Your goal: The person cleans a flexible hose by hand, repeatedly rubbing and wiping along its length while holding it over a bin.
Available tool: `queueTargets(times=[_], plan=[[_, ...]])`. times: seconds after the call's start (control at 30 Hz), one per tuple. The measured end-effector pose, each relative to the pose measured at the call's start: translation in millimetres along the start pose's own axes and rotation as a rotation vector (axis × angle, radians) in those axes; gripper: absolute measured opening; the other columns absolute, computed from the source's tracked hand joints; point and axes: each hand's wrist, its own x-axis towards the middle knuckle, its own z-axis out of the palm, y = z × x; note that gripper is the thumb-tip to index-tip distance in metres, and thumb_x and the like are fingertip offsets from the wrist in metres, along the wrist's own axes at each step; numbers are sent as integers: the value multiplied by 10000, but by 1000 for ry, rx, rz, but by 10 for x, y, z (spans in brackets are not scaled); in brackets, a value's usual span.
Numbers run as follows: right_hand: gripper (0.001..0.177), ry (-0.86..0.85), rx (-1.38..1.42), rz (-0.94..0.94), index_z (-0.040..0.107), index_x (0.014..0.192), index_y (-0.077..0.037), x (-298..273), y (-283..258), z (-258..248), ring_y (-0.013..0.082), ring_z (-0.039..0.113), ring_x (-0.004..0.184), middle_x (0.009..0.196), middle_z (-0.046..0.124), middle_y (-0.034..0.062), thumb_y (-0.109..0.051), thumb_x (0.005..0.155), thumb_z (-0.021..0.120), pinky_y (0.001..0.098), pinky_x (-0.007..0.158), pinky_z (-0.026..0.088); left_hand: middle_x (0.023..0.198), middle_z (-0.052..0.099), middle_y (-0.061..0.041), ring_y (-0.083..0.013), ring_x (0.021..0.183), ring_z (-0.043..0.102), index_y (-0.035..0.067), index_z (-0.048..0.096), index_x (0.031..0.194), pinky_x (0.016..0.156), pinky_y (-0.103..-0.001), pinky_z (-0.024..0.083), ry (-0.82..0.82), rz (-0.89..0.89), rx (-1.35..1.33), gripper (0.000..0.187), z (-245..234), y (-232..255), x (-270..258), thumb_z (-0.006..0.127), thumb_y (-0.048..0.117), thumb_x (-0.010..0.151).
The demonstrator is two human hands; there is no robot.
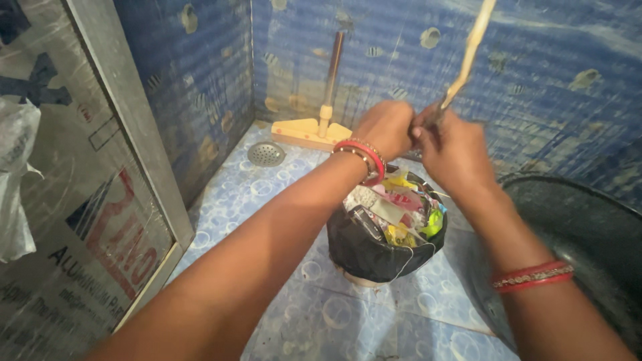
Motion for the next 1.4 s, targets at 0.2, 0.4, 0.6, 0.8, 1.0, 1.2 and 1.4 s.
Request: queueTargets(times=[0.2,0.4,0.6,0.8,1.0,1.2,1.4], plan=[[131,-72,7,21,663,1052,-10,-128,214,250,377,750,861,874,727,226,-59,930,672,430,727,562,882,725,-239,-422,905,705,72,773,809,824,-502,547,-36,-55,-36,173,321,-264,-123,791,241,780],[138,-146,-130,-2,689,1042,-28,-193,421,446,454,707,850,869,705,266,-84,916,696,500,750,548,880,711,-260,-430,892,702,38,751,787,811,-489,559,-58,-57,-40,183,614,-447,-185,788,204,721],[177,-164,-126,50,681,1052,-28,-248,509,520,479,686,847,875,703,272,-93,889,701,526,753,536,875,720,-258,-422,910,707,27,754,817,840,-489,555,-118,-85,-53,192,767,-527,-231,789,193,726],[199,-177,-187,39,690,1075,-23,-353,656,607,491,674,858,869,690,294,-121,902,714,541,748,529,887,711,-262,-427,918,695,64,759,900,822,-496,546,-193,-149,-99,186,802,-502,-341,768,203,777],[147,-175,-147,-67,717,1018,-50,-383,726,587,463,693,864,918,708,261,-127,893,708,513,748,552,897,720,-249,-430,904,692,35,754,873,833,-499,546,-167,-90,-66,173,787,-451,-345,751,193,801],[158,-110,-119,-24,696,1062,-34,-172,477,213,440,707,883,917,724,243,-125,931,695,486,752,556,869,712,-253,-424,891,700,63,774,832,824,-500,536,-70,-43,-92,185,510,-254,-144,761,247,815],[182,-84,-177,-19,682,1058,-20,21,150,-242,387,739,852,898,740,220,-161,947,707,453,753,555,870,716,-250,-423,905,699,34,749,853,806,-500,536,-11,3,-127,236,241,71,9,809,234,743]])
